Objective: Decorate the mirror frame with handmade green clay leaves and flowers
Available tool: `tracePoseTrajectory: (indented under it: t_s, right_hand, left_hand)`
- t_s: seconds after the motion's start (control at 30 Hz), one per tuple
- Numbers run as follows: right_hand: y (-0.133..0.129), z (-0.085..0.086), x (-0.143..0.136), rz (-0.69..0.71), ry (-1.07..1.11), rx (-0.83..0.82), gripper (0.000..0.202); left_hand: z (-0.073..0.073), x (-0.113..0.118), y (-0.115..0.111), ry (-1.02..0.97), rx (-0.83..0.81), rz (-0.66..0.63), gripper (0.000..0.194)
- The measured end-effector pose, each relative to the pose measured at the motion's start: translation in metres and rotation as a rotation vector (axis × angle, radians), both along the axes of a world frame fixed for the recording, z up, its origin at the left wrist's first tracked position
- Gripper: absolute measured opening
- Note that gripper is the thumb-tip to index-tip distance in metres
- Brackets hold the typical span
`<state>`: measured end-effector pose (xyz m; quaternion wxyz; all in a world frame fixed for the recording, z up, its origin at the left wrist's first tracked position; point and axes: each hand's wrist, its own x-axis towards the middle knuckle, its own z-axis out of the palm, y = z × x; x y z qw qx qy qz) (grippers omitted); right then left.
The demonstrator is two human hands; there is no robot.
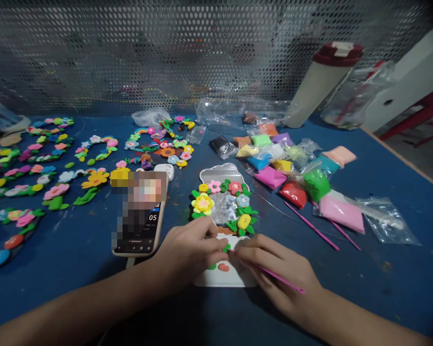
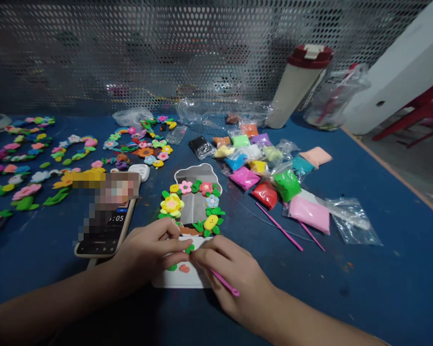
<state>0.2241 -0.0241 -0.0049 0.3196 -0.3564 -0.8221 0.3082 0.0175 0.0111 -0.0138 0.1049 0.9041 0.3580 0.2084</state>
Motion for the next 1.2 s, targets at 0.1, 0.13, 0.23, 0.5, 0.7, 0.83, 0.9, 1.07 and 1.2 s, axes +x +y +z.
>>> tracePoseTrajectory:
  t_s: [0.1,0.13,0.23,0.5,0.7,0.83,0.9,1.07,1.2]
  right_hand:
    - [0.0005,-0.0001,-0.0001,-0.002,-0.002,0.015,0.026]
    - [0.0006,0.0000,-0.0001,-0.001,-0.007,0.018,0.026]
    - [0.0008,0.0005,-0.0005,-0.005,-0.022,0.023,0.025]
    - [-0.0003,0.0010,-0.0002,-0.005,-0.058,0.030,0.028]
    - [-0.0012,0.0042,-0.0011,-0.029,-0.027,0.021,0.023]
    - [-0.0007,0.0033,-0.0026,-0.012,-0.026,0.022,0.022]
    - [-0.0003,0.0023,-0.0028,-0.005,-0.029,0.029,0.023]
    - [0.0003,0.0013,-0.0037,-0.002,-0.041,0.058,0.023]
    - [-0.0010,-0.0012,-0.0040,0.010,-0.061,0.063,0.025]
  left_hand:
    - [0.0007,0.0006,0.0001,0.007,-0.006,0.002,0.008]
    - [0.0010,0.0009,0.0002,0.009,-0.008,0.003,0.008]
    - [0.0018,0.0012,0.0004,0.013,-0.012,0.002,0.007]
    - [0.0012,0.0002,0.0010,0.014,-0.005,-0.006,0.006]
    - [-0.0009,0.0006,-0.0002,0.030,0.003,-0.001,0.007]
    - [-0.0029,0.0000,-0.0011,0.033,0.009,-0.001,0.007]
    - [-0.0035,-0.0001,-0.0011,0.031,0.011,0.000,0.009]
    - [-0.0034,0.0011,-0.0006,0.029,0.019,-0.002,0.015]
    - [-0.0010,0.0018,-0.0003,0.028,0.029,0.001,0.018]
